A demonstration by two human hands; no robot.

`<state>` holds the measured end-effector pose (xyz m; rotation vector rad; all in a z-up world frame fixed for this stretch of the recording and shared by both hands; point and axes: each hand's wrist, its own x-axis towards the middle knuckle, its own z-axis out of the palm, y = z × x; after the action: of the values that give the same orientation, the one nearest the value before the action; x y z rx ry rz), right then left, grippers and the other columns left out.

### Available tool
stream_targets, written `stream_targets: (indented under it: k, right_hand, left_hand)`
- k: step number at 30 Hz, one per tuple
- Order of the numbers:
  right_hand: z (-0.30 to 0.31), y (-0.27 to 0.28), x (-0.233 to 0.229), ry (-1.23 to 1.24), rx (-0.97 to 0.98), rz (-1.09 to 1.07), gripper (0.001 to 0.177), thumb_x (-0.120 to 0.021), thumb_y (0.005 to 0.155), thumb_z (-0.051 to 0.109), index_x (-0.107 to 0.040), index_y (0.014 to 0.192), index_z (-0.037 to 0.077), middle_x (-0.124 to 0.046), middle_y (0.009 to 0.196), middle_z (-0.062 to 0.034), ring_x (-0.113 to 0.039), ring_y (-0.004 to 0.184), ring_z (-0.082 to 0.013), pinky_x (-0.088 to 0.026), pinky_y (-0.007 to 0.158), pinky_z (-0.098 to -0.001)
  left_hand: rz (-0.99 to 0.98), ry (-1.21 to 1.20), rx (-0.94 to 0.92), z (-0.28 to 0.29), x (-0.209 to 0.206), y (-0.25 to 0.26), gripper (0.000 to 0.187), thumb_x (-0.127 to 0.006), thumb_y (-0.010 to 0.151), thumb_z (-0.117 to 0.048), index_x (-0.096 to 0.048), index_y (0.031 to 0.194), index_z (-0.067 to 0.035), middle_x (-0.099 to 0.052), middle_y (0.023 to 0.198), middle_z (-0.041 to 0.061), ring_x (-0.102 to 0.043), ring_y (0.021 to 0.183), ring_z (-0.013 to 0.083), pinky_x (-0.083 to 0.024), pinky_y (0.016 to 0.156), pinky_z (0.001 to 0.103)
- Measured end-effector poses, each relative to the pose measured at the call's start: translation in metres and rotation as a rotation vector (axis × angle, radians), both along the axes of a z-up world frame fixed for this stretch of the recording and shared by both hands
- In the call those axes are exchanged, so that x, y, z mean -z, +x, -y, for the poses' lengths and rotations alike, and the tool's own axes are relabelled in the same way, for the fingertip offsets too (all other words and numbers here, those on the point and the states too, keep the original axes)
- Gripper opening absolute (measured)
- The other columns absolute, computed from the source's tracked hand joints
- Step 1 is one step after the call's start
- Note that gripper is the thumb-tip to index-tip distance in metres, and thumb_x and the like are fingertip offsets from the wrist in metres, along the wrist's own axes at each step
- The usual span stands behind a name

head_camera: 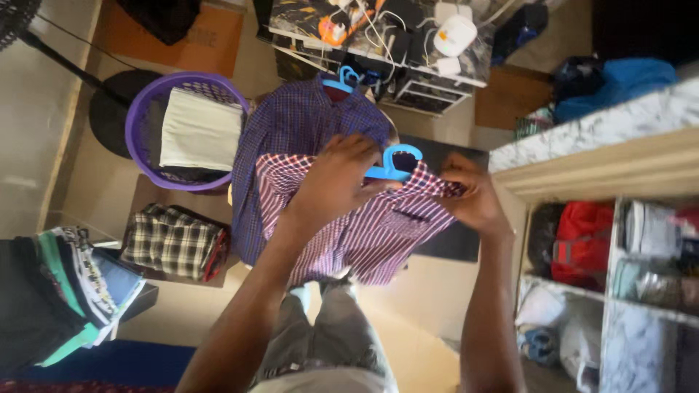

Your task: The person takes several folded garments from a shelf one by one and places them onto a surface before putting a shirt, a checkered shirt, and a blue striped shirt onto hangers and hanging them inside a closet.

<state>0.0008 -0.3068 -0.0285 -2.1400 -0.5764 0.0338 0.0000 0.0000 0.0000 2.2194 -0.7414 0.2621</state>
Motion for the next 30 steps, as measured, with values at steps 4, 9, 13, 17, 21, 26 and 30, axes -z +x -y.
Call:
stream_targets:
  k: [4,9,13,17,21,26,30]
  right_hand:
    - [0.001,-0.038,-0.031,-0.058,0.106,0.0,0.035,-0.078,0.068,-0.012,-0.071,0.1,-0.001,-0.066,0.097,-0.0074,-0.062,0.086,-0.0171,-0.049,0.07,-0.0298]
    - [0.018,-0.071,-0.037,-0.07,0.252,0.136,0.03,-0.09,0.077,-0.001,-0.073,0.102,0.0,-0.067,0.098,-0.0071,-0.062,0.089,-0.0174,-0.05,0.074,-0.0304]
    - [0.034,-0.082,-0.025,-0.049,0.391,0.114,0.032,-0.095,0.075,0.003,-0.074,0.099,0.001,-0.069,0.096,-0.0065,-0.064,0.086,-0.0185,-0.052,0.077,-0.0317]
    - [0.034,-0.106,-0.039,-0.022,0.4,0.292,0.033,-0.092,0.08,-0.002,-0.074,0.108,0.002,-0.071,0.108,-0.0101,-0.067,0.102,-0.0244,-0.054,0.09,-0.0367]
    - [0.008,-0.145,-0.073,-0.162,0.619,0.466,0.041,-0.084,0.081,-0.006,-0.068,0.118,-0.001,-0.066,0.111,-0.0168,-0.062,0.102,-0.0313,-0.052,0.083,-0.0387]
    - [-0.03,-0.207,-0.076,0.561,0.894,-0.019,0.025,-0.069,0.108,0.015,-0.061,0.129,0.004,-0.063,0.106,-0.0078,-0.062,0.09,-0.0165,-0.054,0.077,-0.0283]
    - [-0.068,-0.239,-0.077,0.85,0.804,-0.304,0.041,-0.05,0.109,0.028,-0.047,0.143,0.005,-0.065,0.123,-0.0083,-0.067,0.107,-0.0162,-0.059,0.088,-0.0346]
  left_hand:
    - [0.033,-0.087,0.026,0.005,-0.017,-0.015,0.048,-0.075,0.094,-0.036,-0.065,0.126,-0.001,-0.067,0.106,0.015,-0.062,0.105,0.0338,-0.047,0.095,0.047]
    - [0.084,-0.112,0.041,-0.001,-0.036,-0.038,0.034,-0.076,0.092,-0.022,-0.069,0.118,-0.003,-0.067,0.113,0.013,-0.066,0.106,0.0328,-0.051,0.094,0.046]
    - [-0.038,-0.145,0.07,0.003,-0.043,-0.049,0.029,-0.074,0.094,-0.018,-0.068,0.117,-0.001,-0.066,0.122,0.014,-0.072,0.081,0.0243,-0.059,0.075,0.039]
    - [-0.074,-0.06,0.074,0.017,-0.045,-0.059,0.023,-0.07,0.098,-0.015,-0.068,0.115,0.0,-0.068,0.115,0.014,-0.072,0.067,0.0214,-0.061,0.065,0.036]
    - [-0.02,-0.145,0.09,0.025,-0.056,-0.084,0.019,-0.07,0.097,-0.012,-0.07,0.114,-0.002,-0.071,0.103,0.013,-0.073,0.074,0.0268,-0.059,0.068,0.041]
    - [-0.022,-0.137,0.066,0.062,-0.071,-0.116,0.019,-0.066,0.096,-0.01,-0.069,0.114,-0.005,-0.072,0.104,0.013,-0.072,0.079,0.031,-0.058,0.072,0.045]
    - [-0.099,-0.114,0.098,0.105,-0.074,-0.138,0.03,-0.066,0.091,-0.01,-0.069,0.121,-0.007,-0.069,0.099,0.016,-0.07,0.078,0.0348,-0.055,0.064,0.047]
